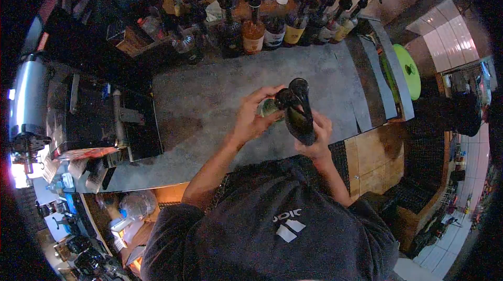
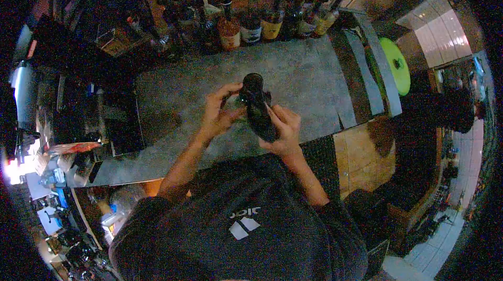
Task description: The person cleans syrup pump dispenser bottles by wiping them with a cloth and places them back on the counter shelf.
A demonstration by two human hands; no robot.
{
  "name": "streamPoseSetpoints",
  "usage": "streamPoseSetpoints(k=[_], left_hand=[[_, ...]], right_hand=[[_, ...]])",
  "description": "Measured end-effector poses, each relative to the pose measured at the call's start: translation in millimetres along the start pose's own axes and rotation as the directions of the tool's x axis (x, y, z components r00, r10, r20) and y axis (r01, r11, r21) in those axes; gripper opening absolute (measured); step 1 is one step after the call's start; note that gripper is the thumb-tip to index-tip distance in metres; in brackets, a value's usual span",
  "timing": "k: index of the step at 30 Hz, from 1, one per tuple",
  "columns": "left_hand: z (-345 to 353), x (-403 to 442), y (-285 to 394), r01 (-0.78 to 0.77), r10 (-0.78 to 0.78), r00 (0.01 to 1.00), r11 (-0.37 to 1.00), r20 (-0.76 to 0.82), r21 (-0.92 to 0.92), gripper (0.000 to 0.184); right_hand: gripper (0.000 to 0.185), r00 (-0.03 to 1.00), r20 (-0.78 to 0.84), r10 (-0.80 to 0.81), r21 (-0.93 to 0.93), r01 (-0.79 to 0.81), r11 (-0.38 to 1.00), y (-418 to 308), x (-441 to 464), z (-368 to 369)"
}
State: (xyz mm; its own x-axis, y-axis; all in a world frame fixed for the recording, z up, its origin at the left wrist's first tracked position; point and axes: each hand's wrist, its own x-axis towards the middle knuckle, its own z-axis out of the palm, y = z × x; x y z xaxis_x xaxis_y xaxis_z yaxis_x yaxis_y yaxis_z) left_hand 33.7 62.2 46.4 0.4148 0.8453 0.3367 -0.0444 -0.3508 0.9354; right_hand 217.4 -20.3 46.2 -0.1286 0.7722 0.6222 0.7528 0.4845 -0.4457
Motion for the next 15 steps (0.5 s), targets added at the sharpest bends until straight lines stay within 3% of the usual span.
streamPoseSetpoints(k=[3, 5, 8, 11, 15], left_hand=[[2, 0, -2, -0.111, 0.113, 0.993, 0.992, -0.034, 0.064, 0.050], [3, 0, -5, -0.155, 0.161, 0.985, 0.984, -0.063, 0.083, 0.047], [1, 4, -3, -0.233, 0.237, 0.971, 0.964, -0.017, 0.130, 0.048], [2, 7, -5, -0.287, 0.294, 0.955, 0.951, -0.046, 0.116, 0.051], [-4, 13, -13, -0.164, 0.171, 0.982, 0.983, 0.078, -0.086, 0.060]], right_hand=[[0.055, 0.999, 0.020, 0.040, 0.057, -0.041, 0.998, 5, -9, 4], [0.075, 0.996, 0.056, 0.075, 0.064, -0.079, 0.995, 3, -8, 7], [0.078, 0.992, 0.101, 0.073, -0.077, -0.066, 0.995, -10, -3, 4], [0.080, 0.980, 0.138, 0.143, 0.048, -0.151, 0.987, -8, 3, 6], [0.081, 0.987, 0.089, 0.137, 0.066, -0.143, 0.987, -9, 5, 5]])
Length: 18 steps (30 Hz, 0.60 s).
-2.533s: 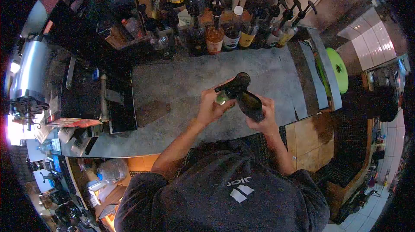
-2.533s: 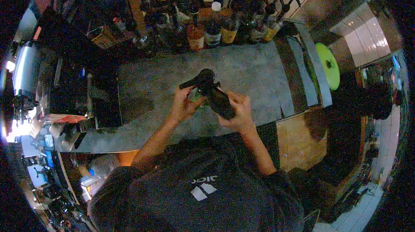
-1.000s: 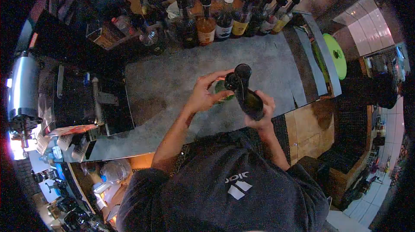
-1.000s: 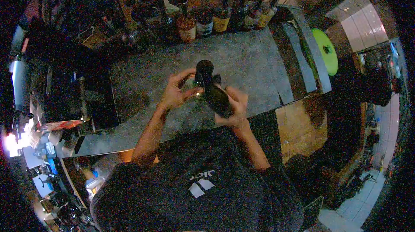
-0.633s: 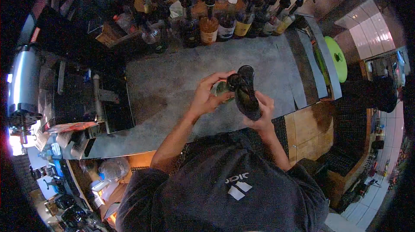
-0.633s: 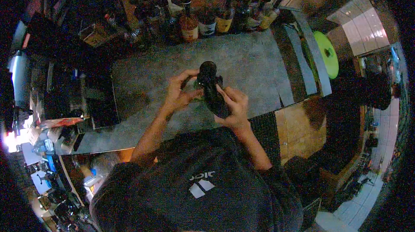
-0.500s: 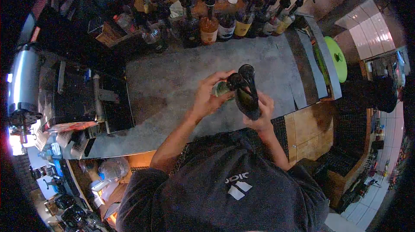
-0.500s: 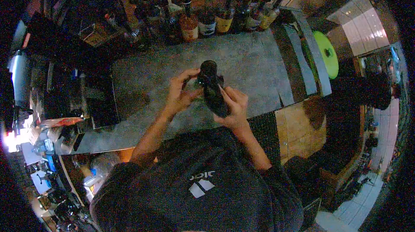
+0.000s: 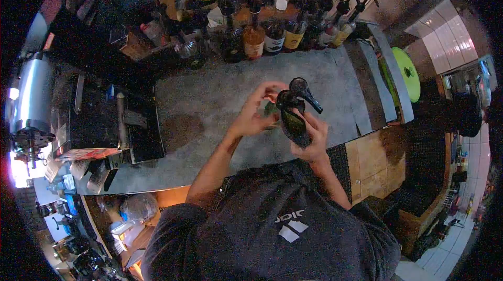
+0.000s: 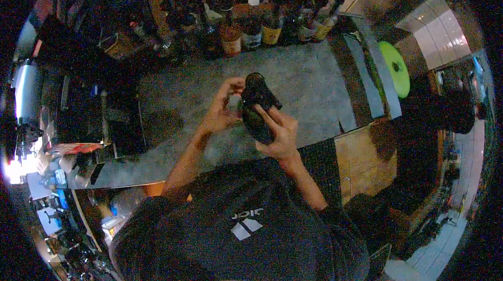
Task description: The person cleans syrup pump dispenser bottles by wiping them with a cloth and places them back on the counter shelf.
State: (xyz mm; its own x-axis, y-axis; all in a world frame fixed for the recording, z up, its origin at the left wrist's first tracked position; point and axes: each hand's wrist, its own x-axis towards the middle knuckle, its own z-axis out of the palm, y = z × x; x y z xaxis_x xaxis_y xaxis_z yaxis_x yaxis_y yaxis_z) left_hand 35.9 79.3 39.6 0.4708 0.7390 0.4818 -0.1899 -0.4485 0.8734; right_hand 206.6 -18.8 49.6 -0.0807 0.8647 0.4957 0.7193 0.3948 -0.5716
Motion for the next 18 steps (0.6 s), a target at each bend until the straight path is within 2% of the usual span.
streamPoseSetpoints(k=[2, 3, 5, 6, 8, 12, 14, 18], left_hand=[[0, 2, 1, 0.070, -0.059, 0.996, 0.983, 0.066, -0.172, 0.060], [-4, 0, -3, 0.070, -0.059, 0.996, 0.982, 0.067, -0.174, 0.060], [-12, -2, -10, 0.010, -0.014, 0.983, 1.000, 0.184, 0.023, 0.060], [-12, -3, -12, 0.011, -0.015, 0.983, 1.000, 0.185, 0.023, 0.060], [-11, 0, 2, 0.021, -0.029, 0.989, 0.998, 0.145, 0.055, 0.053], [-2, -6, 7, 0.102, -0.114, 0.991, 0.980, 0.065, 0.170, 0.061], [2, -10, 2, -0.024, 0.025, 1.000, 0.991, -0.004, 0.131, 0.050], [1, -12, -10, -0.068, 0.069, 0.997, 0.997, -0.028, 0.023, 0.047]], right_hand=[[0.081, 1.000, -0.009, -0.019, -0.016, 0.019, 1.000, 4, -3, 2], [0.081, 1.000, -0.009, -0.018, -0.017, 0.018, 1.000, 5, -4, 1], [0.079, 0.999, -0.032, -0.035, 0.023, 0.035, 0.999, 4, -2, 2], [0.079, 0.999, -0.034, -0.034, 0.023, 0.035, 0.999, 3, -3, 1], [0.078, 0.998, 0.019, 0.066, 0.026, -0.066, 0.997, 0, -5, 1], [0.076, 0.999, -0.019, 0.032, 0.009, -0.032, 0.999, -2, -3, 3], [0.075, 0.998, -0.057, 0.008, 0.003, -0.008, 1.000, -3, -4, 6], [0.073, 0.997, 0.009, 0.076, -0.030, -0.075, 0.997, -9, -3, 2]])
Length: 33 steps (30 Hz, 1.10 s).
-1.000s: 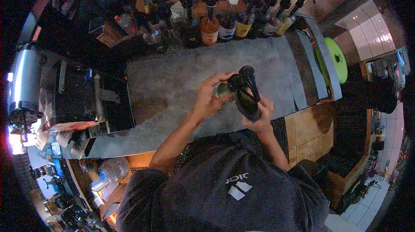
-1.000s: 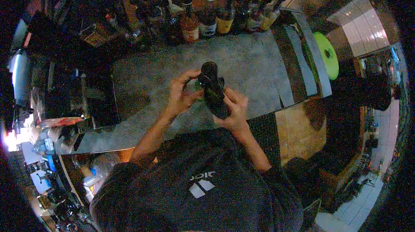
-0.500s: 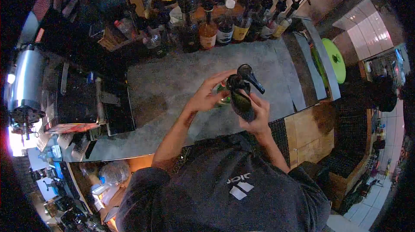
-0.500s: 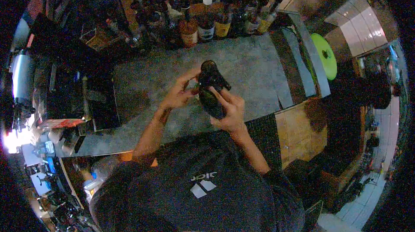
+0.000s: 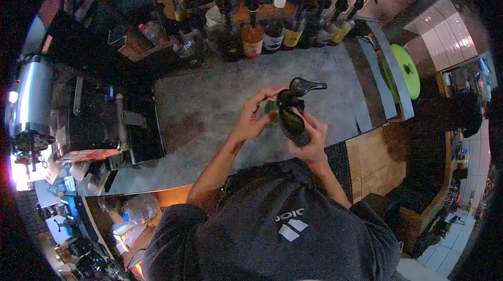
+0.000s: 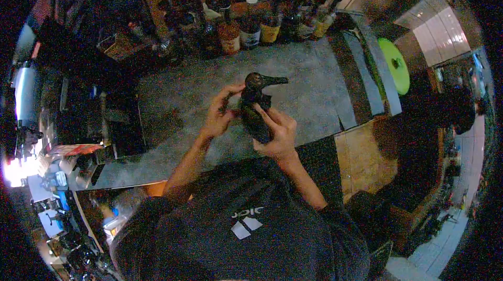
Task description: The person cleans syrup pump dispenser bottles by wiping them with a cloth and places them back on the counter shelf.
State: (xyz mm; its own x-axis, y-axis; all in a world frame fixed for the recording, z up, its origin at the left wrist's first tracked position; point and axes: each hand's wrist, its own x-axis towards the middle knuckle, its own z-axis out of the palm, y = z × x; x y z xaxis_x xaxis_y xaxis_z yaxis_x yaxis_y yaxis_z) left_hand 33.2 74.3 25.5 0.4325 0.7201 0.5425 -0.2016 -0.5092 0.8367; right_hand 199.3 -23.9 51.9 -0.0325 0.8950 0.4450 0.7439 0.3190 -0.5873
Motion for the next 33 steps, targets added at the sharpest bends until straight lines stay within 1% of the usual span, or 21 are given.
streamPoseSetpoints(k=[2, 3, 5, 6, 8, 9, 11, 15, 17, 18, 20, 23, 24, 26, 27, 29, 30, 32, 33], left_hand=[[1, -4, 5, 0.098, -0.096, 0.995, 0.980, 0.021, -0.173, 0.046], [0, -5, 8, 0.098, -0.096, 0.995, 0.980, 0.018, -0.174, 0.046], [-3, -6, 15, 0.162, -0.162, 0.983, 0.987, 0.086, 0.003, 0.062], [-3, -7, 16, 0.163, -0.162, 0.983, 0.987, 0.086, 0.002, 0.062], [-2, -11, 18, 0.103, -0.105, 0.992, 0.994, 0.069, 0.024, 0.067], [-1, -14, 19, 0.107, -0.109, 0.992, 0.994, 0.070, 0.024, 0.067], [3, -20, 20, 0.049, -0.050, 0.999, 0.997, 0.021, 0.067, 0.071], [10, -30, 28, 0.052, -0.051, 0.999, 0.994, -0.018, 0.093, 0.065], [14, -30, 42, 0.153, -0.153, 0.988, 0.974, -0.014, 0.164, 0.065], [15, -31, 45, 0.153, -0.153, 0.988, 0.975, -0.014, 0.164, 0.065], [17, -33, 49, 0.080, -0.076, 0.997, 0.962, -0.025, 0.262, 0.061], [11, -42, 39, 0.105, -0.109, 0.994, 0.949, -0.004, 0.298, 0.062], [12, -45, 30, 0.104, -0.108, 0.994, 0.949, -0.002, 0.298, 0.062], [12, -41, 11, 0.154, -0.132, 0.972, 0.983, -0.196, 0.102, 0.059], [9, -35, 6, 0.153, -0.131, 0.972, 0.983, -0.196, 0.103, 0.059], [1, -11, 3, 0.195, -0.190, 0.965, 0.981, -0.182, 0.010, 0.055], [0, 0, 4, 0.193, -0.187, 0.965, 0.981, -0.184, 0.010, 0.055], [3, 19, 7, 0.177, -0.174, 0.984, 0.982, -0.044, 0.063, 0.060], [8, 19, 10, 0.173, -0.170, 0.984, 0.983, -0.045, 0.064, 0.060]], right_hand=[[0.073, 0.997, -0.054, -0.055, -0.040, 0.053, 0.998, -1, 1, -1], [0.073, 0.997, -0.052, -0.057, -0.041, 0.055, 0.998, -2, 1, 0], [0.073, 0.992, -0.094, -0.080, -0.039, 0.077, 0.996, -1, 2, 2], [0.073, 0.992, -0.093, -0.080, -0.039, 0.076, 0.996, -1, 2, 1], [0.074, 0.998, -0.044, -0.035, 0.008, 0.036, 0.999, -2, 2, -1], [0.074, 0.999, -0.043, -0.032, 0.009, 0.032, 0.999, -1, 1, 0], [0.076, 0.999, -0.047, -0.017, 0.061, 0.020, 0.998, 3, -1, 3], [0.076, 1.000, -0.026, -0.016, 0.042, 0.017, 0.999, 2, -2, 3], [0.075, 0.999, -0.038, -0.013, 0.016, 0.014, 1.000, -1, -2, 1], [0.075, 0.999, -0.038, -0.013, 0.016, 0.014, 1.000, 0, -1, 2], [0.074, 0.991, -0.099, -0.087, 0.020, 0.090, 0.996, 1, 1, 2], [0.072, 0.993, -0.102, -0.058, 0.038, 0.062, 0.997, 6, 2, 2], [0.072, 0.993, -0.104, -0.057, 0.037, 0.061, 0.997, 5, 2, 1], [0.072, 0.997, -0.083, 0.002, 0.052, 0.002, 0.999, 2, 4, -2], [0.072, 0.997, -0.083, 0.001, 0.053, 0.003, 0.999, 1, 3, -3], [0.071, 0.996, -0.091, -0.004, 0.057, 0.009, 0.998, -1, 4, -5], [0.071, 0.996, -0.091, -0.008, 0.056, 0.013, 0.998, 0, 3, -4], [0.071, 0.988, -0.146, -0.051, 0.032, 0.056, 0.998, 2, 4, -1], [0.071, 0.988, -0.148, -0.055, 0.030, 0.060, 0.998, 0, 4, 0]])
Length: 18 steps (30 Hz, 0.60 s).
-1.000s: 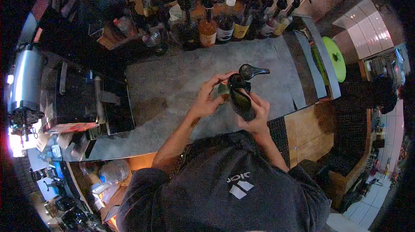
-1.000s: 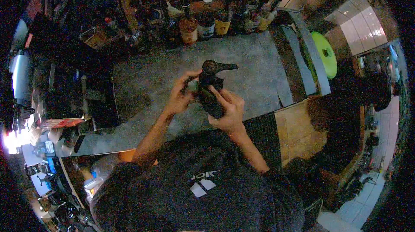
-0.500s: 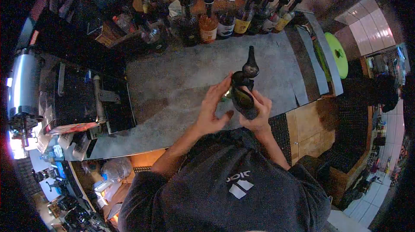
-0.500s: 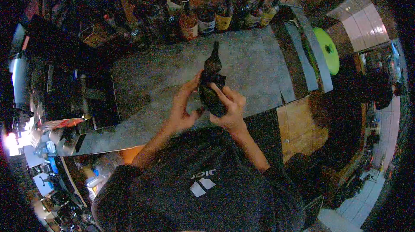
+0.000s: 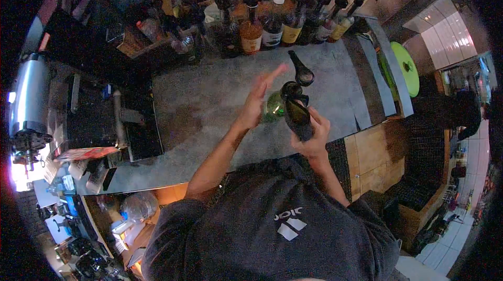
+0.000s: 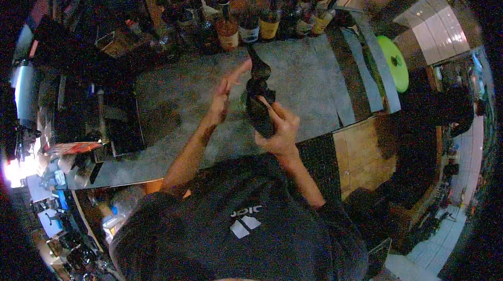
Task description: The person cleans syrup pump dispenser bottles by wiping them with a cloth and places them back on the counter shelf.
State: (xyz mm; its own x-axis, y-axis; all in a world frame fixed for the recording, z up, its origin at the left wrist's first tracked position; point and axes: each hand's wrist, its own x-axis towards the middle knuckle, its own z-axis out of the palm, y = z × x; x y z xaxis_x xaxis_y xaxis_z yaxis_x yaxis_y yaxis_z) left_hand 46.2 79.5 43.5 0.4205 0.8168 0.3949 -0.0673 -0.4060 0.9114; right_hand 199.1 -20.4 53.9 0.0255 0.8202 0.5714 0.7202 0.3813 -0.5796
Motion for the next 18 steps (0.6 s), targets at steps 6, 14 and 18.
streamPoseSetpoints(k=[6, 14, 18], left_hand=[[11, -24, -1, 0.083, -0.080, 0.991, 0.996, 0.106, -0.017, 0.073], [7, -43, 3, -0.054, 0.038, 0.996, 0.978, 0.082, 0.199, 0.077], [11, -53, 8, 0.039, -0.055, 0.994, 0.986, 0.095, 0.160, 0.076]], right_hand=[[0.072, 0.997, -0.072, -0.035, -0.129, 0.025, 0.991, 0, -4, 1], [0.074, 0.997, 0.045, 0.069, -0.050, -0.067, 0.997, -4, -8, 5], [0.074, 1.000, 0.021, 0.017, -0.079, -0.015, 0.997, -4, -8, 7]])
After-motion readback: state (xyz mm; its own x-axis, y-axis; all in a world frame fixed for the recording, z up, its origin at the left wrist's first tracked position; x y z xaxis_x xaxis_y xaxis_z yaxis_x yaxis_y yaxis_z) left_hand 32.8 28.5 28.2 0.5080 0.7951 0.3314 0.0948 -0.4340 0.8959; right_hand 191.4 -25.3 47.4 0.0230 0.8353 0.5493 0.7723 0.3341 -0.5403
